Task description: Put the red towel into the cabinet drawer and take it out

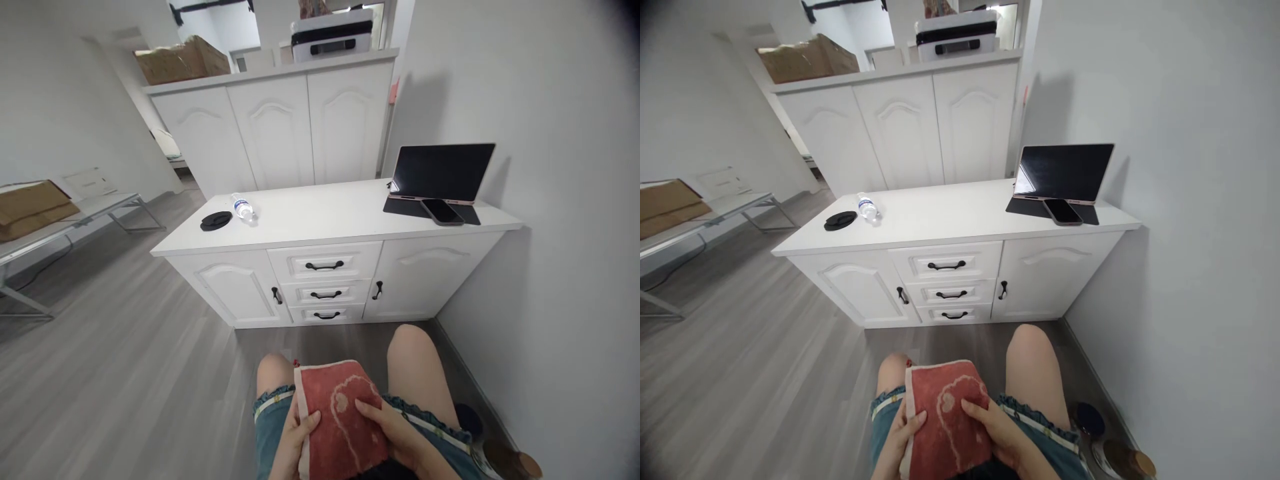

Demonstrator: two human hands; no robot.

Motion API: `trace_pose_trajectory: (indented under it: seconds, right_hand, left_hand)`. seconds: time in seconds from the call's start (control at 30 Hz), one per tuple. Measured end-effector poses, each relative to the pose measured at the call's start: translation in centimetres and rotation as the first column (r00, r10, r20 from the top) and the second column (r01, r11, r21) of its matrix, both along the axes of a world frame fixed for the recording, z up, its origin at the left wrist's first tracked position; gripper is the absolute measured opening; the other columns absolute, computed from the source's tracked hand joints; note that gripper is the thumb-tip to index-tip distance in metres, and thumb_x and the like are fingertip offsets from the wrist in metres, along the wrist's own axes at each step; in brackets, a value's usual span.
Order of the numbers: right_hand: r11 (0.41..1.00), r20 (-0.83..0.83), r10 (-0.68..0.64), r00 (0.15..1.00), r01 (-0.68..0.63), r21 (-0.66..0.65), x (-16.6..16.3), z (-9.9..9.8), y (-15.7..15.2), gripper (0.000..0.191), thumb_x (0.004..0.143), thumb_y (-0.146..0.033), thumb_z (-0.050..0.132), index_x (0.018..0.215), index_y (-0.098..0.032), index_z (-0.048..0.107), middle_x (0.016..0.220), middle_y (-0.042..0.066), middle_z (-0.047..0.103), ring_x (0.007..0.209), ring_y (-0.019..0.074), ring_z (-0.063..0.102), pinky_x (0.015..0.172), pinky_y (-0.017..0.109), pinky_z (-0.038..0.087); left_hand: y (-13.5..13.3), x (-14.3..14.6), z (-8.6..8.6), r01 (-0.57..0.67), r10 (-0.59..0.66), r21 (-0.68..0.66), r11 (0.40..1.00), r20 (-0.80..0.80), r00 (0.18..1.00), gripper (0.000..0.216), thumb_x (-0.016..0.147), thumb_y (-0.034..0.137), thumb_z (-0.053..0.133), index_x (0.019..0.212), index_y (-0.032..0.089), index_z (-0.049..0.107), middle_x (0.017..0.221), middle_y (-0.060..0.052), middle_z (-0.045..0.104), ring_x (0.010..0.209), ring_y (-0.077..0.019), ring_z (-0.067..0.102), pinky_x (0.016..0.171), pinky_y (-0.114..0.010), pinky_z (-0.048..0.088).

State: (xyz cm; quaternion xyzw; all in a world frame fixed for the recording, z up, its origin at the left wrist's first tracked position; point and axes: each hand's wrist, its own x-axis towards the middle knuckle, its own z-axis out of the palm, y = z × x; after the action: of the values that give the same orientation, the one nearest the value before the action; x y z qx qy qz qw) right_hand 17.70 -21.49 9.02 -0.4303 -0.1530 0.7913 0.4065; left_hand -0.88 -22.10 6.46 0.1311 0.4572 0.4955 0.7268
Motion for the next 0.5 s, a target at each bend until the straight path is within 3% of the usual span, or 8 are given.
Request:
trace_pose_trajectory:
  seconds: [0.2, 0.3, 0.37, 0.5]
  right_hand:
    - [0.998, -0.011, -0.063, 0.998, 0.063, -0.032, 2.4, -1.5, 2.7, 0.035, 0.064, -0.035, 0.077, 0.093, -0.018, 0.068, 0.086, 0.005, 0.074, 0.086, 0.0220, 0.069, 0.089, 0.037, 0.049]
    - [0.990, 0.051, -0.125, 0.991, 0.120, 0.079, 4.3, -1.2, 7.3, 0.030, 0.066, -0.030, 0.075, 0.093, -0.019, 0.067, 0.091, 0.004, 0.073, 0.086, 0.0209, 0.068, 0.086, 0.035, 0.051]
    - [0.967, 0.177, -0.222, 0.959, 0.193, 0.164, 5.7, -1.1, 11.3, 0.028, 0.058, -0.024, 0.079, 0.083, -0.017, 0.067, 0.085, 0.003, 0.073, 0.079, 0.0186, 0.067, 0.081, 0.032, 0.053]
    - [0.963, 0.221, -0.245, 0.944, 0.210, 0.169, 8.3, -2.6, 17.9, 0.033, 0.053, -0.020, 0.081, 0.083, -0.016, 0.067, 0.079, 0.002, 0.072, 0.069, 0.0164, 0.065, 0.071, 0.030, 0.054]
  left_hand:
    - [1.5, 1.4, -3.4, -0.045, 0.044, 0.004, 0.999, 0.069, 0.997, 0.065, 0.058, 0.030, 0.081, 0.117, 0.034, 0.058, 0.124, -0.006, 0.062, 0.121, -0.0282, 0.052, 0.098, -0.036, 0.042]
    - [3.0, 1.1, -5.1, -0.004, 0.005, -0.047, 0.999, 0.020, 1.000, 0.059, 0.061, 0.033, 0.080, 0.115, 0.035, 0.058, 0.126, -0.006, 0.059, 0.116, -0.0267, 0.055, 0.091, -0.034, 0.045]
    - [4.5, 0.9, -5.8, 0.028, -0.033, -0.084, 0.996, -0.053, 0.998, 0.055, 0.062, 0.033, 0.079, 0.113, 0.031, 0.060, 0.124, -0.008, 0.059, 0.112, -0.0255, 0.058, 0.086, -0.033, 0.047]
    - [9.1, 1.4, -6.4, 0.060, -0.074, -0.105, 0.993, -0.134, 0.988, 0.045, 0.064, 0.028, 0.078, 0.106, 0.024, 0.063, 0.118, -0.011, 0.062, 0.100, -0.0218, 0.063, 0.082, -0.029, 0.047]
